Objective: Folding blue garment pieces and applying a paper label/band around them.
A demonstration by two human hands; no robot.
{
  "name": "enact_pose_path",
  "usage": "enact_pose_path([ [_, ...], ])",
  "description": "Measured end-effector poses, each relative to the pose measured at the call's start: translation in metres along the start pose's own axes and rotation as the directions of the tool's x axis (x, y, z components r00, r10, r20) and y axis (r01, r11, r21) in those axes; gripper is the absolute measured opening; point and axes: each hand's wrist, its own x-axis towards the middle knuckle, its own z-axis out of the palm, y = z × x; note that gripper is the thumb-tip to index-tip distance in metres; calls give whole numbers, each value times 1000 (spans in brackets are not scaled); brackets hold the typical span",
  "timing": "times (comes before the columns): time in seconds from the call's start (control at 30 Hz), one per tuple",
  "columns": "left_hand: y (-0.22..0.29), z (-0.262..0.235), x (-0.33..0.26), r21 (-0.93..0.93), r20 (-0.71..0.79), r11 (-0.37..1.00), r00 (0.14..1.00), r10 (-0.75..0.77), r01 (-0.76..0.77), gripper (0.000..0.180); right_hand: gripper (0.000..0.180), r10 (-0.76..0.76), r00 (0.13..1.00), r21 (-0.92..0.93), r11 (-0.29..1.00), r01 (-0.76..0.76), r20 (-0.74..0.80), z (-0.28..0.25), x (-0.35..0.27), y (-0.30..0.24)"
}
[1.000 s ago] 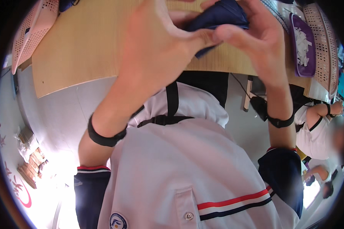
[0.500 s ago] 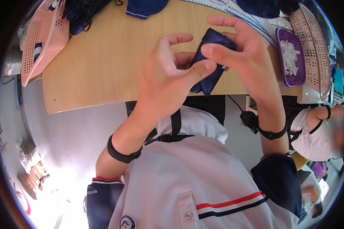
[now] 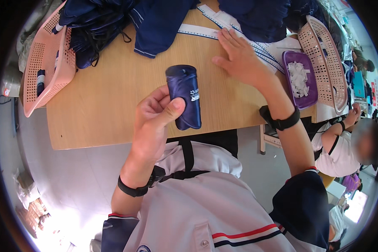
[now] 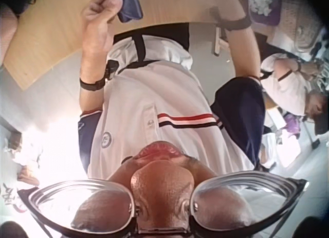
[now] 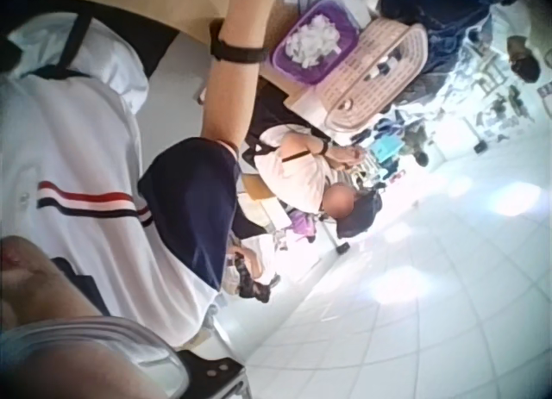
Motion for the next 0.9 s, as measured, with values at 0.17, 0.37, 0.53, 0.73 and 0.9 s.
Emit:
enact_pose_path([
  [0.17, 8, -25, -12, -13, -131, 982, 974, 186, -190, 51, 76, -50, 968, 126, 992, 19, 246, -12, -12, -50],
  [0.37, 29, -43, -19, 1, -150, 966, 955, 254, -257, 51, 75, -118, 957, 213, 975, 62, 263, -32, -42, -80],
  [0.53, 19, -41, -3, -127, -95, 963, 970, 226, -237, 50, 71, -106, 994, 225, 968, 110, -31, -1, -20, -70],
  [0.73, 4, -87, -17, -105, -258, 951, 931, 258, -292, 61, 91, -133, 991, 356, 927, 121, 9, 34, -37, -124],
  [0.9, 1, -112, -13, -162, -128, 943, 954, 270, -289, 55, 98, -308, 934, 521, 835, 174, 181, 9, -73, -151],
])
